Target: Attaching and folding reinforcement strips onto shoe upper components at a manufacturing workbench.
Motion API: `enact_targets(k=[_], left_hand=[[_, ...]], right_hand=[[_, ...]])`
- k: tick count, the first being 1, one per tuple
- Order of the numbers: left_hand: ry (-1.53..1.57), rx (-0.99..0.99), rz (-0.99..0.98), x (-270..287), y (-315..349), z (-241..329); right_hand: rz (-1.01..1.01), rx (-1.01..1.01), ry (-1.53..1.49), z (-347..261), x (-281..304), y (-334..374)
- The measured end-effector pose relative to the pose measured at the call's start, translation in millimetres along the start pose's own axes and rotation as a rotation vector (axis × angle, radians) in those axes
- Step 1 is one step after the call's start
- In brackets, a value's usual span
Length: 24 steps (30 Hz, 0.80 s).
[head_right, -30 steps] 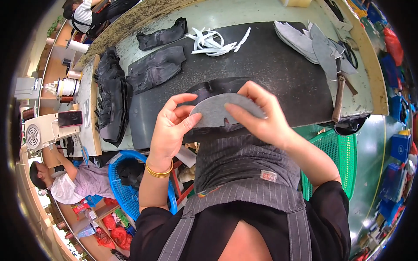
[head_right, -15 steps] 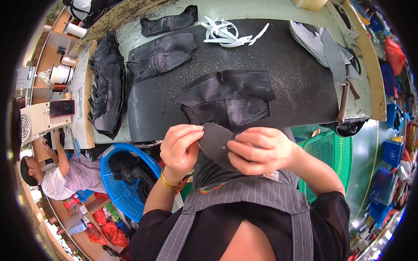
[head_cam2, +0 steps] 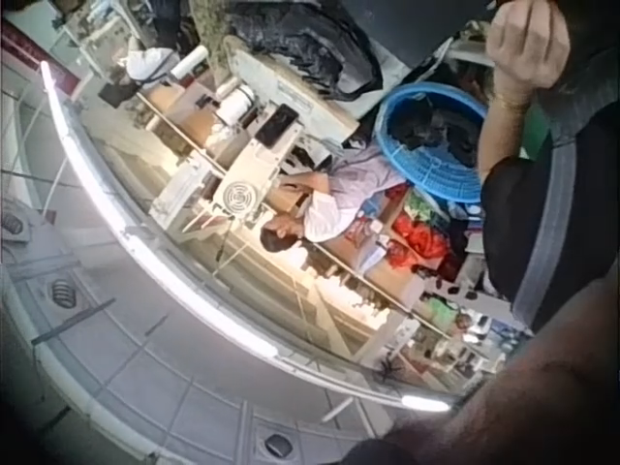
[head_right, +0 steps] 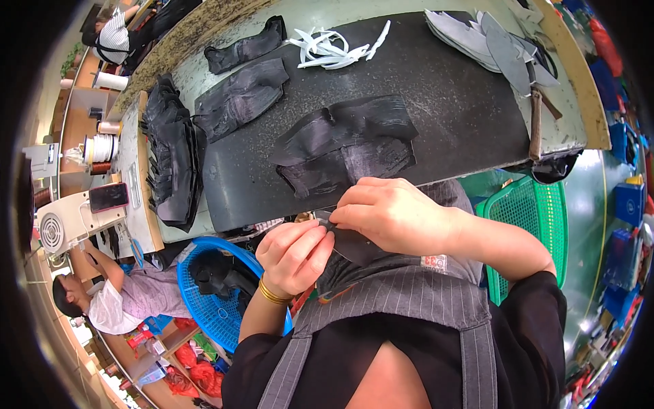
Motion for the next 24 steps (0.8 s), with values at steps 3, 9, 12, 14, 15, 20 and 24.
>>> enact_targets(k=[3, 9, 12, 14, 15, 20, 24], left_hand=[[-0.023, -0.065, 0.004, -1.4, 0.5, 5.3], [-0.042, -0.144, -0.017, -5.9, -3.8, 13.1], [-0.034, -0.13, -0.054, -8.5, -7.2, 14.7], [-0.029, -0.081, -0.021, -6.0, -6.5, 11.0], [0.0, -0.028, -0.013, -4.3, -6.6, 6.9], [0.035, 0.074, 0.003, 1.6, 7.3, -5.1], [0.182, 0.278, 0.091, -4.3, 13.0, -27.5]], right_hand=[[-0.07, 0.024, 0.025, -4.0, -3.4, 1.6], [-0.283, 0.13, 0.262, -23.0, -11.1, -2.5], [-0.24, 0.172, 0.285, -25.9, -12.8, -1.2], [-0.163, 0.169, 0.26, -21.8, -11.8, 0.9], [-0.039, 0.087, 0.162, -13.1, -0.9, 0.7], [0.327, -0.393, -0.302, 35.8, 56.2, 43.0], [0.592, -0.736, -0.547, 78.5, 62.0, 148.6]])
Point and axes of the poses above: each hand's wrist, its own y-axis away from the middle knuckle, its own x-axis out of the back of the hand, z = x × y, the point moved 10 cm from there along -y, towards the middle knuckle, and after that the axes turned 4 degrees about -y, right-handed, at the moved point
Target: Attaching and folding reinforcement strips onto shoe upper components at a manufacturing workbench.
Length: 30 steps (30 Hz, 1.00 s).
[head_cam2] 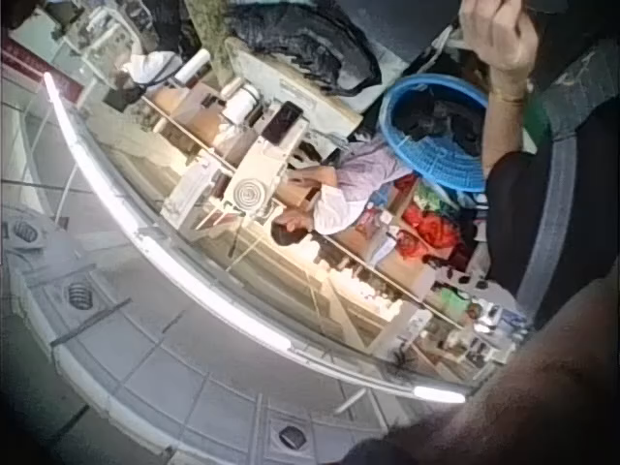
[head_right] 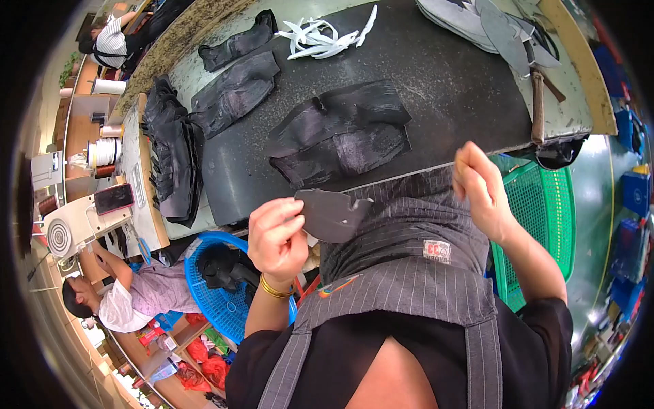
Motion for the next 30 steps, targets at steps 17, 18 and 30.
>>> enact_targets(k=[17, 18, 30], left_hand=[[0.583, 0.376, 0.141, -11.3, 18.4, -33.2], [0.589, 0.362, 0.121, -14.3, 17.0, -30.9], [0.642, 0.67, -0.255, -43.5, 38.1, -19.3]], right_hand=[[0.15, 0.816, 0.975, -63.9, -25.4, 25.4], [0.024, 0.911, 0.975, -67.8, -45.4, 22.3], [-0.442, 1.031, 0.569, -84.7, -115.3, 31.4]])
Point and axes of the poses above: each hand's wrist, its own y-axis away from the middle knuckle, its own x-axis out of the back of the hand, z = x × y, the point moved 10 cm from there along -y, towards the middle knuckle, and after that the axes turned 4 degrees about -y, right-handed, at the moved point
